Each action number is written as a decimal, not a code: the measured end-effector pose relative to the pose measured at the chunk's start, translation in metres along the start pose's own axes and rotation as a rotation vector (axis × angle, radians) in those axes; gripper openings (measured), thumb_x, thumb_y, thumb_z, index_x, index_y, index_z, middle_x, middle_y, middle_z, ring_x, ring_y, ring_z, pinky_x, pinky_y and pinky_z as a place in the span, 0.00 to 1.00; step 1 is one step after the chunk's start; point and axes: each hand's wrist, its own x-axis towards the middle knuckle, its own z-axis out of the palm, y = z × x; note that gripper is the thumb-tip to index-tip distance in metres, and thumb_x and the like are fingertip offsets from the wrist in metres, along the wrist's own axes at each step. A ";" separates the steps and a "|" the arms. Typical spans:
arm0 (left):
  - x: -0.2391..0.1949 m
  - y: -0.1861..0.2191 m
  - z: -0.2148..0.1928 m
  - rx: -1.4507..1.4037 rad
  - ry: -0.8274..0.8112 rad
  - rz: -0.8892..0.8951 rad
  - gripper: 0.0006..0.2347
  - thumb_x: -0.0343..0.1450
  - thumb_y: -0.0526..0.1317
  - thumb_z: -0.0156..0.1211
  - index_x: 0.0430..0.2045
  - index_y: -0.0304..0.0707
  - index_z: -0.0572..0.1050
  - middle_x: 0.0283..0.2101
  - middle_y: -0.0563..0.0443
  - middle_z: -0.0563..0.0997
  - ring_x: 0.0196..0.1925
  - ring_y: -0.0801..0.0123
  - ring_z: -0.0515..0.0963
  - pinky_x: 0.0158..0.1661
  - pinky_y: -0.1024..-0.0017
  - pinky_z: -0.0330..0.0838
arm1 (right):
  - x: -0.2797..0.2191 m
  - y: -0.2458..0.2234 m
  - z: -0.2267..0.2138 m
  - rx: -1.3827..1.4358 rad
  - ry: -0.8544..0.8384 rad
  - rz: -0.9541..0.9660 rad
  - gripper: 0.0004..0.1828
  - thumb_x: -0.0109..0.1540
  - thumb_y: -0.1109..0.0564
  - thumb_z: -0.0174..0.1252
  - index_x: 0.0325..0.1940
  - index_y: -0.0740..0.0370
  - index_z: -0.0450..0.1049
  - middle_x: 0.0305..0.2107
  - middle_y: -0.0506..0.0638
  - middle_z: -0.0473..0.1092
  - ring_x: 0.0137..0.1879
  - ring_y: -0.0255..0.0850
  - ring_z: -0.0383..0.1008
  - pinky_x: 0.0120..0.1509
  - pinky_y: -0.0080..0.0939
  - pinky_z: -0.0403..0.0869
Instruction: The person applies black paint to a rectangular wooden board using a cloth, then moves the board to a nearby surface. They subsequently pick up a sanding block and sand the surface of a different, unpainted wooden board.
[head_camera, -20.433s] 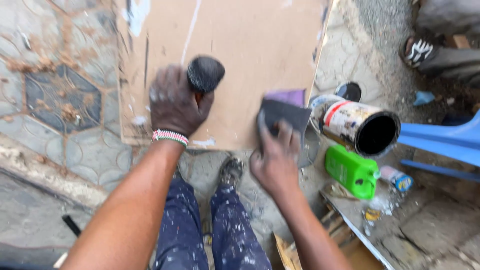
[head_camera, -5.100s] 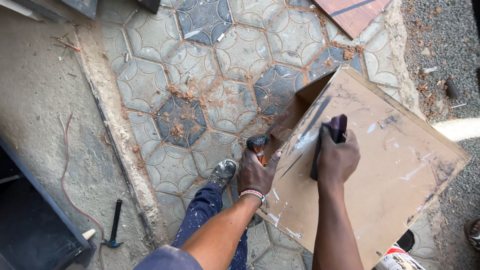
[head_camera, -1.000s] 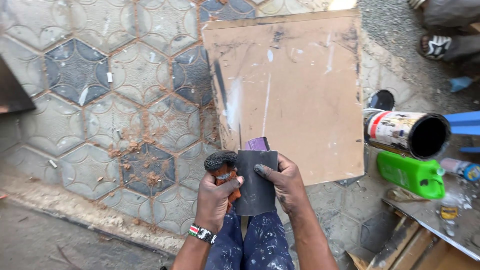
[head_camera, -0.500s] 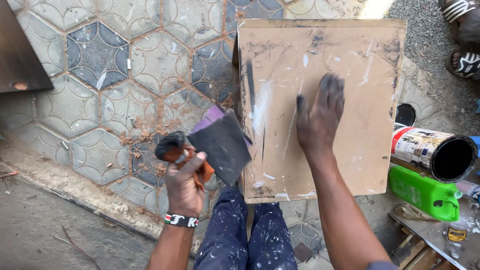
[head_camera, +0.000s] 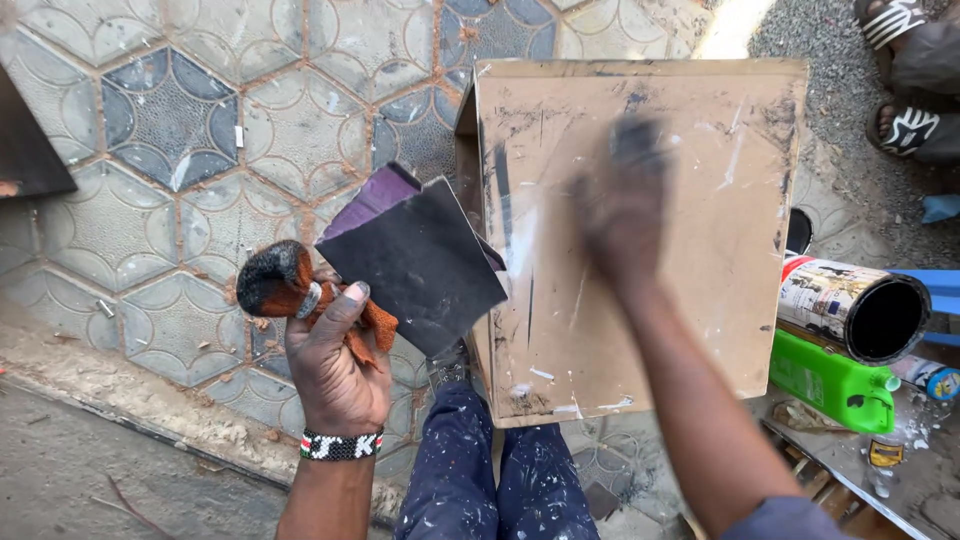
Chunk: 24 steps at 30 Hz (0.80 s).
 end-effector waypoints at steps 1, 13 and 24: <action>0.006 -0.004 -0.005 -0.015 -0.004 0.003 0.14 0.72 0.23 0.73 0.46 0.43 0.83 0.40 0.51 0.85 0.47 0.62 0.92 0.51 0.64 0.95 | 0.013 0.031 0.011 0.188 0.133 0.249 0.35 0.84 0.29 0.49 0.87 0.52 0.71 0.81 0.64 0.71 0.89 0.61 0.67 0.96 0.66 0.51; 0.002 -0.016 0.029 -0.093 -0.055 -0.043 0.13 0.72 0.21 0.70 0.46 0.38 0.83 0.40 0.48 0.87 0.48 0.57 0.94 0.49 0.62 0.95 | 0.030 -0.130 0.017 1.328 0.073 0.029 0.27 0.79 0.48 0.58 0.79 0.65 0.78 0.81 0.67 0.68 0.92 0.68 0.59 1.01 0.65 0.46; 0.004 -0.009 0.037 -0.044 -0.062 -0.110 0.15 0.70 0.22 0.71 0.45 0.43 0.87 0.42 0.51 0.91 0.48 0.62 0.93 0.51 0.64 0.94 | 0.058 0.122 0.078 0.141 0.374 0.322 0.42 0.87 0.25 0.57 0.98 0.48 0.64 0.89 0.53 0.62 0.92 0.54 0.57 0.96 0.60 0.44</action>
